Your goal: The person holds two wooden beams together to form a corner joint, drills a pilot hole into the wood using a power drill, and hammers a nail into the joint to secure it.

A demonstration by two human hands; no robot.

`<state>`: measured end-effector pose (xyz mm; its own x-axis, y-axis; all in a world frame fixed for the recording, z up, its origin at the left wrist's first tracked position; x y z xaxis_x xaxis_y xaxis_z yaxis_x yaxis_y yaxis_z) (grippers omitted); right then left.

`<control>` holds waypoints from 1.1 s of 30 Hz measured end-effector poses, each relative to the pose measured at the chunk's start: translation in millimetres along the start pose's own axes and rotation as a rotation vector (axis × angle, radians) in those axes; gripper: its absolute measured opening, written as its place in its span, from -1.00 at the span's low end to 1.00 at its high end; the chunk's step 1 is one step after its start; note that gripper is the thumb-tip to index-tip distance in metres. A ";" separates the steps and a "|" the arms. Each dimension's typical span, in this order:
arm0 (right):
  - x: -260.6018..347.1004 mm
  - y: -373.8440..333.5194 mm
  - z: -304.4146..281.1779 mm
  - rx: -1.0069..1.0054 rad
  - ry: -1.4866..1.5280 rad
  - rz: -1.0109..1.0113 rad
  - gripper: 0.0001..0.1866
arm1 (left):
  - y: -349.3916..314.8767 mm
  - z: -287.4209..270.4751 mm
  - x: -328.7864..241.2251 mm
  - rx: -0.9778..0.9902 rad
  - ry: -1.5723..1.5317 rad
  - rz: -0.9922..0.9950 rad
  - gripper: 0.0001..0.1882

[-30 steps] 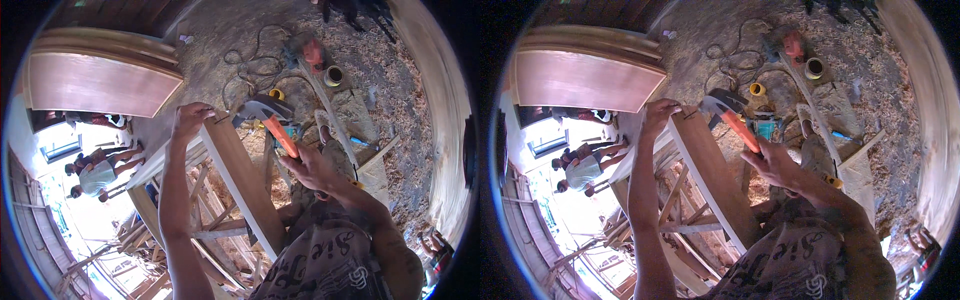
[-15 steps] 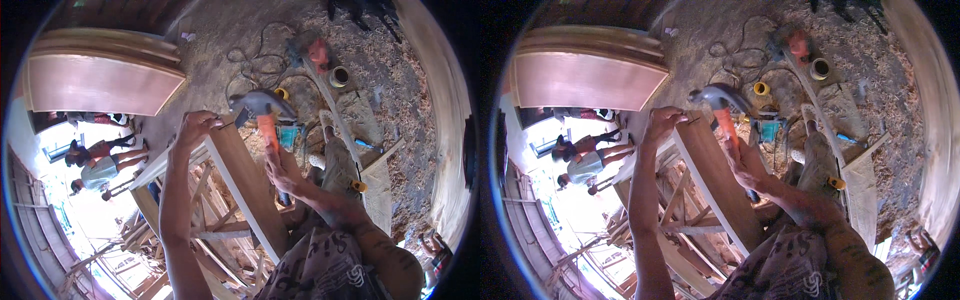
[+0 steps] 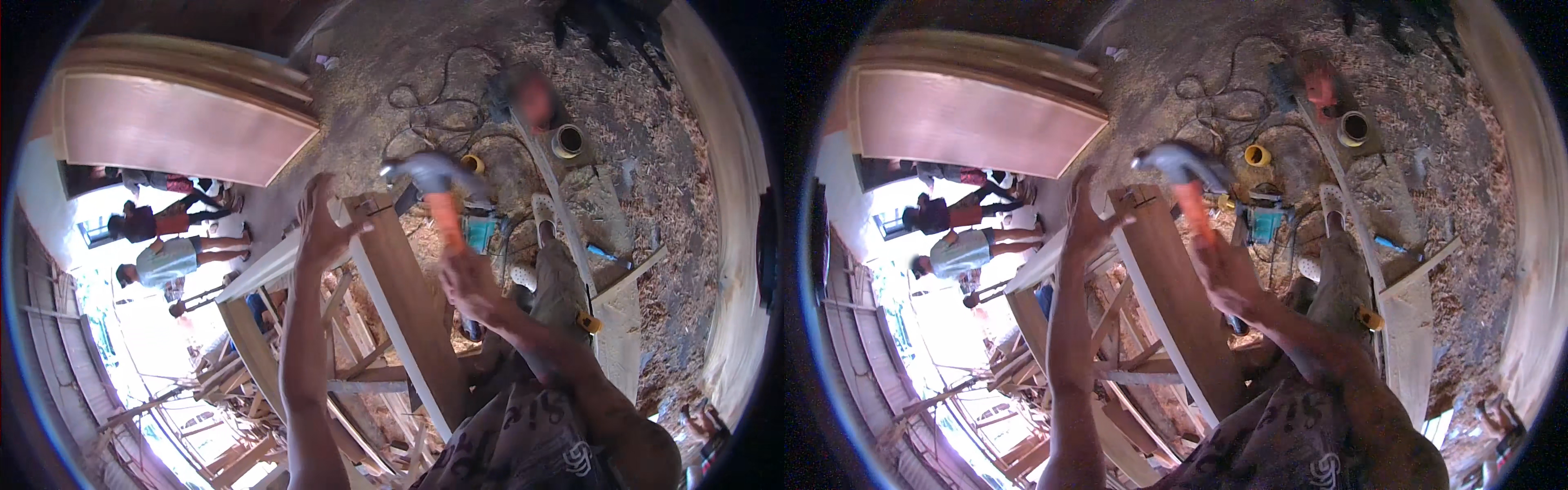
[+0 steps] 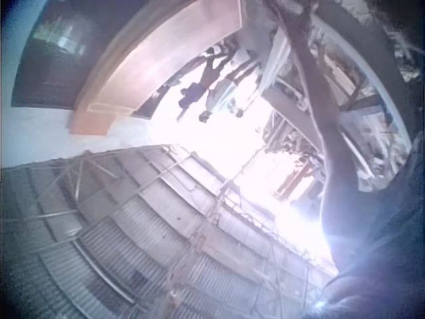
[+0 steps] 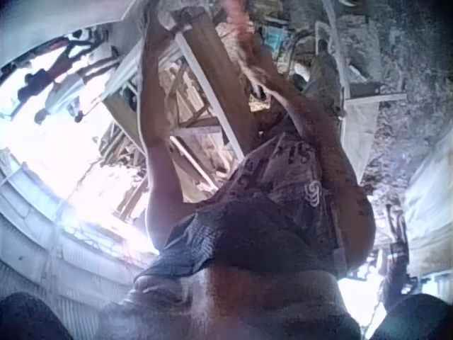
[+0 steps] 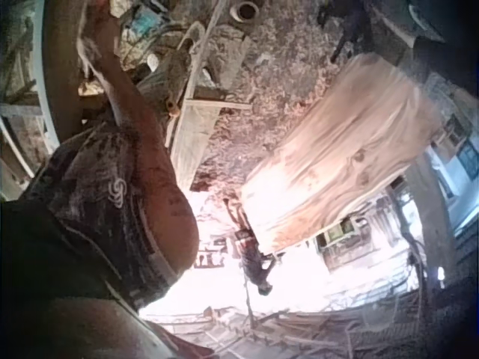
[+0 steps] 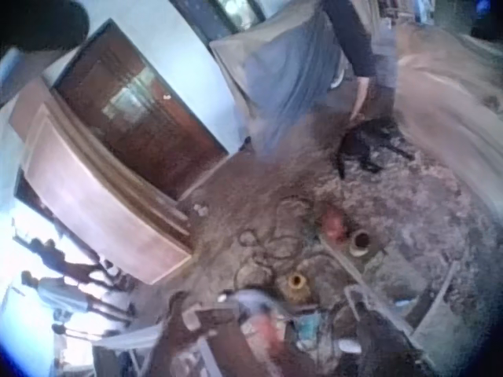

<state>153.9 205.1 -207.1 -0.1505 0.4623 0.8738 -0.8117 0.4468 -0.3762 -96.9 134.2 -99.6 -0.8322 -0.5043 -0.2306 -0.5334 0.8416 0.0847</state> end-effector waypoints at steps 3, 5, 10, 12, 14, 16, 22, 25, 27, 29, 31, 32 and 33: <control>35.8 -26.3 -8.6 -0.006 0.800 -0.309 -0.64 | -44.3 24.3 38.5 -0.101 0.069 -0.137 0.18; 15.6 -21.1 1.4 -0.100 0.930 -0.494 -0.65 | -44.7 36.7 34.1 -0.262 -0.009 -0.109 0.17; -4.8 -2.1 23.9 -0.026 0.165 0.037 -0.52 | -54.2 33.6 40.4 -0.302 -0.021 -0.150 0.00; 2.6 -11.0 11.2 0.006 0.611 -0.023 -0.56 | -60.8 31.1 39.3 -0.240 -0.044 -0.213 -0.01; 11.5 -21.5 -2.0 0.159 1.089 -0.156 -0.63 | -56.2 31.7 34.7 -0.247 -0.062 -0.199 -0.02; 15.8 -17.1 10.4 -0.026 0.733 -0.150 -0.63 | -49.7 31.6 30.3 -0.259 -0.077 -0.166 -0.03; 20.4 -8.9 15.5 -0.039 0.458 -0.031 -0.61 | -69.7 28.1 37.9 -0.275 -0.014 -0.258 -0.05; 43.8 -34.0 -24.1 0.024 1.100 -0.407 -0.67 | -60.5 25.6 36.7 -0.298 -0.095 -0.220 -0.06; 4.5 -25.2 -13.4 -0.021 1.187 -0.603 -0.68 | -55.4 27.9 30.5 -0.278 -0.093 -0.248 -0.06; -33.2 7.7 25.3 -0.109 0.319 -0.189 -0.58 | -34.7 38.1 22.0 -0.267 -0.107 -0.239 -0.05; -31.6 17.9 46.8 0.007 0.123 0.131 -0.56 | -48.2 39.6 35.6 -0.285 -0.064 -0.206 -0.04; -29.0 17.8 44.3 -0.015 0.302 0.132 -0.57 | -44.8 34.6 39.2 -0.295 -0.065 -0.194 -0.04; -25.7 12.9 28.1 -0.020 0.450 0.133 -0.56 | -45.2 24.3 34.2 -0.280 -0.074 -0.198 -0.04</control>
<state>131.4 177.5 -225.7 0.0102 0.8008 0.5988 -0.7904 0.3733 -0.4858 -97.6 83.6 -134.9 -0.7003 -0.6287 -0.3380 -0.7131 0.6376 0.2915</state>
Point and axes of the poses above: each hand's wrist, its own y-axis towards the middle knuckle, its own z-axis out of the palm, x = y × z, the point moved 5 cm from there along y, towards the middle knuckle, and after that the axes turned 3 degrees about y, right-handed, at the moved point
